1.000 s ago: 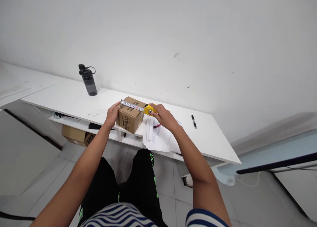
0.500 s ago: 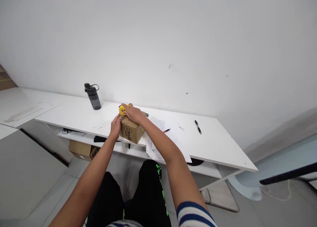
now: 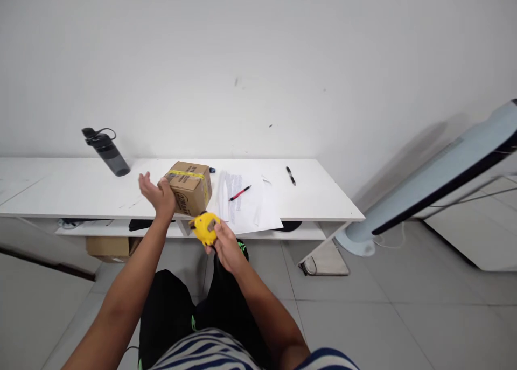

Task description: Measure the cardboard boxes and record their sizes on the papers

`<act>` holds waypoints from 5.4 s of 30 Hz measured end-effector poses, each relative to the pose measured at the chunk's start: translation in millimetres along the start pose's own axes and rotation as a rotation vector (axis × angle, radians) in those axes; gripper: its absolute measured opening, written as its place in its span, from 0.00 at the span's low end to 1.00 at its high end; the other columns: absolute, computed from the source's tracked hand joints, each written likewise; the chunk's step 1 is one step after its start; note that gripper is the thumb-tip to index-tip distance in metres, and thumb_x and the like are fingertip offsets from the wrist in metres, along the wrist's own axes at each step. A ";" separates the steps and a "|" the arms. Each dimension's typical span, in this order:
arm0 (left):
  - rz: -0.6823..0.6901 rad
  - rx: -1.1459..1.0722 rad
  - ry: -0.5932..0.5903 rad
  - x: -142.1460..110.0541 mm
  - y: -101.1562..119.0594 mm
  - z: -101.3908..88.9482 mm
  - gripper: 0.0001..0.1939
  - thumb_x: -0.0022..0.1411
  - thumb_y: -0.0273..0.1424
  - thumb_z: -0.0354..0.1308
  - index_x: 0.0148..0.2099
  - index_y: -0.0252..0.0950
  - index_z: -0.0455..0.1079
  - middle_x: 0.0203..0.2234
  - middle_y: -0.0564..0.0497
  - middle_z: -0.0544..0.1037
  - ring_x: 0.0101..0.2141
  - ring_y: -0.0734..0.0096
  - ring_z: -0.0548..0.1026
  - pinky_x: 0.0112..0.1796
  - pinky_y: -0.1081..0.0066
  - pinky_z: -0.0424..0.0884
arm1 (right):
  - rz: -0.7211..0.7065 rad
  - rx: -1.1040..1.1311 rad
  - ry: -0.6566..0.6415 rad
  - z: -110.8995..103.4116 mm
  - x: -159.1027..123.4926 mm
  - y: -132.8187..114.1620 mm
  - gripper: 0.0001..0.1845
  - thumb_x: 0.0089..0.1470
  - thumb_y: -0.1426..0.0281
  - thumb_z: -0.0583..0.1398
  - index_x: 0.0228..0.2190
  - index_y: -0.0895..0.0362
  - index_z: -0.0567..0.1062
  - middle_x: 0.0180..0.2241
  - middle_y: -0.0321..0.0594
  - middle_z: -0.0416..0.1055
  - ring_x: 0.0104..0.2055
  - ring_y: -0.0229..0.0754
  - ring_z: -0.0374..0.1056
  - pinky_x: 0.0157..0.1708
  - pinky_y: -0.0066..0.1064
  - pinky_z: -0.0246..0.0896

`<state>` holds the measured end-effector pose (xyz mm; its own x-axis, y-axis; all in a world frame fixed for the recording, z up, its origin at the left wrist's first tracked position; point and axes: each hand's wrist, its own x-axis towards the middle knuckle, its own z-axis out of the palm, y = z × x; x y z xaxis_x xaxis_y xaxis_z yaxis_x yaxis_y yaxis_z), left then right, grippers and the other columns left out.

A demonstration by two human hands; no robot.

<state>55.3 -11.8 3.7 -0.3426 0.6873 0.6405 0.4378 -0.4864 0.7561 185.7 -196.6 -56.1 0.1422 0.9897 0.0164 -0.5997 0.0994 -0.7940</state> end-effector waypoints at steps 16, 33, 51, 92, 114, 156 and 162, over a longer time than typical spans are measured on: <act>-0.546 -0.488 -1.146 -181.2 41.8 -16.3 0.40 0.55 0.53 0.60 0.61 0.37 0.54 0.36 0.47 0.76 0.22 0.74 0.72 0.23 0.69 0.72 | 0.070 -0.390 -0.071 -81.1 -24.9 -5.4 0.28 0.58 0.42 0.50 0.37 0.52 0.73 0.27 0.37 0.69 0.28 0.42 0.66 0.28 0.34 0.62; 0.021 -0.096 -1.041 -101.4 -26.3 92.2 0.29 0.60 0.45 0.58 0.58 0.35 0.59 0.47 0.43 0.73 0.47 0.60 0.73 0.50 0.58 0.68 | -0.039 -2.125 0.147 -158.7 177.0 -122.7 0.17 0.62 0.78 0.48 0.49 0.64 0.70 0.39 0.56 0.76 0.39 0.49 0.73 0.39 0.37 0.60; -0.105 -0.185 -0.931 -106.0 -28.5 97.3 0.26 0.58 0.43 0.60 0.53 0.35 0.61 0.43 0.45 0.74 0.43 0.63 0.73 0.49 0.60 0.69 | -0.134 -1.036 0.172 -124.2 119.1 -51.9 0.23 0.56 0.52 0.55 0.20 0.56 0.71 0.24 0.36 0.71 0.30 0.39 0.66 0.33 0.31 0.57; -0.136 -0.157 -0.924 -107.3 -25.3 95.9 0.29 0.56 0.44 0.62 0.55 0.35 0.61 0.45 0.43 0.74 0.45 0.61 0.73 0.50 0.59 0.69 | -0.190 -1.057 0.210 -123.5 114.1 -42.3 0.21 0.54 0.57 0.55 0.16 0.53 0.62 0.19 0.34 0.65 0.26 0.39 0.62 0.31 0.32 0.56; -0.136 -0.201 -0.922 -107.4 -26.7 95.8 0.28 0.56 0.43 0.62 0.54 0.34 0.61 0.44 0.44 0.73 0.44 0.63 0.73 0.49 0.60 0.68 | -0.203 -1.079 0.224 -122.9 112.6 -40.9 0.22 0.54 0.54 0.54 0.17 0.54 0.66 0.18 0.34 0.65 0.27 0.40 0.64 0.31 0.32 0.58; 0.435 -0.146 -0.481 -5.4 64.1 -24.8 0.50 0.48 0.59 0.63 0.67 0.41 0.55 0.66 0.38 0.59 0.69 0.45 0.45 0.64 0.49 0.50 | -0.164 -0.548 -0.454 46.7 94.7 -106.1 0.35 0.45 0.44 0.64 0.47 0.53 0.67 0.36 0.41 0.73 0.31 0.41 0.69 0.31 0.33 0.66; -0.147 -0.064 -0.321 29.1 -11.0 -33.5 0.43 0.54 0.52 0.63 0.66 0.38 0.57 0.65 0.35 0.60 0.68 0.44 0.49 0.64 0.45 0.48 | -0.232 -0.825 -0.221 93.4 171.8 -101.2 0.27 0.49 0.52 0.64 0.42 0.52 0.60 0.32 0.34 0.69 0.24 0.36 0.64 0.23 0.29 0.61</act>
<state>12.7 -4.6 18.6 -0.1151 0.8821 0.4568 0.3471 -0.3951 0.8505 197.3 -27.0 83.9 -0.0167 0.9596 0.2807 0.1967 0.2784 -0.9401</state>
